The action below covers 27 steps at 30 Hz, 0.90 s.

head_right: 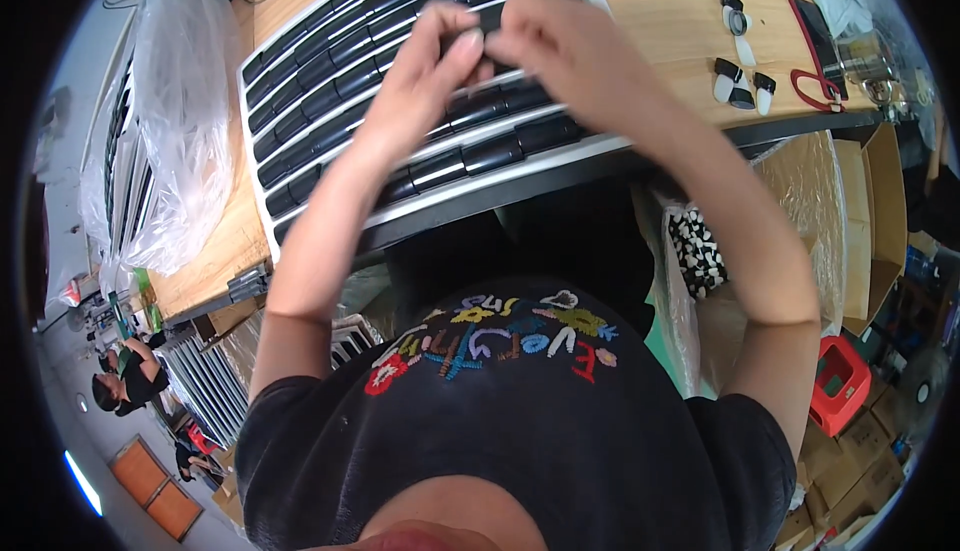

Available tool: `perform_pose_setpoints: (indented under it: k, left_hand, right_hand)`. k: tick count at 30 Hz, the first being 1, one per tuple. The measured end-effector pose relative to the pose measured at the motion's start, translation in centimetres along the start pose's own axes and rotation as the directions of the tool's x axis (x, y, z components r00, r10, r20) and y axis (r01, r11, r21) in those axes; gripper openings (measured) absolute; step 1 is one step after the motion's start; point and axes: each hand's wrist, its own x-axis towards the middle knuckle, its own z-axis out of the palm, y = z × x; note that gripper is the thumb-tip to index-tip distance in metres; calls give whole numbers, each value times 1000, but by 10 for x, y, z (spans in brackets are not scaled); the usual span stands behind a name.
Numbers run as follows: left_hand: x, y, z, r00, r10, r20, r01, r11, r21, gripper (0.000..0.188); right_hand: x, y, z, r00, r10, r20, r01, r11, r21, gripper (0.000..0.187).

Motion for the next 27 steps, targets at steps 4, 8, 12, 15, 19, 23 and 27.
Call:
perform_pose_setpoints:
  k: [4, 8, 12, 15, 19, 23, 27]
  left_hand:
    - [93, -36, -96, 866, 500, -8, -235, 423, 875, 26]
    - [143, -52, -127, 927, 349, 137, -175, 78, 982, 28]
    - [139, -48, -152, 967, 202, 155, -169, 56, 984, 22]
    - [135, -30, -141, 965, 208, 160, -165, 6, 986, 17]
    - [132, -14, -103, 913, 407, 24, -236, 481, 844, 20]
    - [78, -5, -47, 935, 345, -85, -277, 857, 435, 43]
    - [35, 0, 19, 998, 31, -55, -36, 994, -104, 30]
  right_hand:
    - [76, 69, -53, 977, 27, -210, -90, 951, -297, 22]
    - [122, 158, -72, 990, 36, -135, -99, 862, -498, 22]
    - [117, 118, -34, 985, -120, -122, -2, 704, -710, 22]
    - [73, 116, -68, 808, -327, -490, 14, 843, -538, 19]
    - [-23, 170, -191, 842, -44, -538, -392, 635, -666, 42]
    - [-54, 151, -165, 824, 131, -552, -529, 527, -665, 51]
    - [-69, 151, -155, 859, 79, -505, -451, 584, -676, 32]
